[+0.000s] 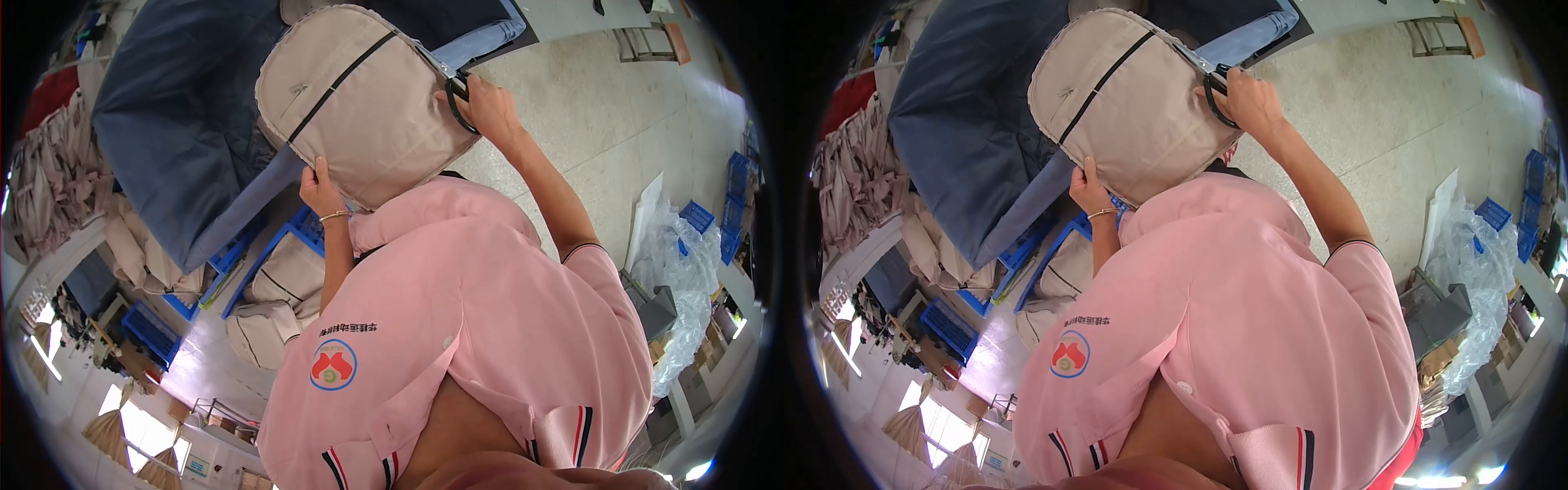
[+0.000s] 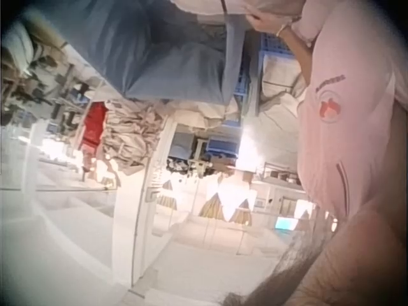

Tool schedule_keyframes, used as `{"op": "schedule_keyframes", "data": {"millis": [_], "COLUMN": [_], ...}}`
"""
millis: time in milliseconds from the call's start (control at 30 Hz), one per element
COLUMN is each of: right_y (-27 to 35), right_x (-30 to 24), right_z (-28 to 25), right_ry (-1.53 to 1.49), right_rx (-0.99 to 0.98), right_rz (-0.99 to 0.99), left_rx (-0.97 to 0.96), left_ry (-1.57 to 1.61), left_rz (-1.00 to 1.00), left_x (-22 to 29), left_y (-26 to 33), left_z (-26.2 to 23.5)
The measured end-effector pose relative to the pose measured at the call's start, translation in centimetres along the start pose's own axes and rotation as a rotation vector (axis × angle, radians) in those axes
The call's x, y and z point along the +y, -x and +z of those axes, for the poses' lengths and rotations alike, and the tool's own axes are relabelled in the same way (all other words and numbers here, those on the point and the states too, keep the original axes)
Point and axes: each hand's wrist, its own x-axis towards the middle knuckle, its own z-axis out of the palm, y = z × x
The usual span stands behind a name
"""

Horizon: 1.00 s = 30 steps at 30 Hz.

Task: The recorder is sorting finished beige backpacks from a large bin, inspecting them, and using scissors to trim excess threads before placing them into blue crates.

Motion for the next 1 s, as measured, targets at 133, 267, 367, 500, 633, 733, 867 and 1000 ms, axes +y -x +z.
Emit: {"op": "schedule_keyframes", "data": {"millis": [133,267,367,500,633,733,867,1000], "right_y": [-0.7,-2.1,-2.5,-2.1,-3.0,-4.6,-6.7,-6.2], "right_x": [0.3,-0.7,-1.0,-1.4,-0.9,-1.3,-3.0,-3.0], "right_z": [-0.1,-0.8,-0.9,0.0,0.2,0.1,0.6,1.6], "right_ry": [-0.049,0.035,0.076,0.027,-0.016,-0.22,-0.183,-0.302], "right_rx": [-0.051,0.106,0.111,0.01,-0.016,-0.008,0.034,0.124], "right_rz": [-0.012,-0.123,-0.143,-0.01,0.004,0.004,-0.084,-0.01], "left_rx": [0.005,-0.008,-0.007,0.004,0.016,0.001,0.012,0.135], "left_ry": [-0.028,-0.01,-0.013,0.072,0.154,0.165,0.48,0.676], "left_rz": [-0.019,-0.034,-0.026,-0.069,-0.072,-0.127,-0.416,-0.504], "left_x": [0.1,0.0,0.2,-0.4,-0.8,-1.1,-0.6,1.5], "left_y": [0.2,0.3,0.3,0.3,0.6,1.2,2.6,2.6], "left_z": [0.0,0.0,0.0,0.1,0.1,-0.2,0.0,0.2]}}
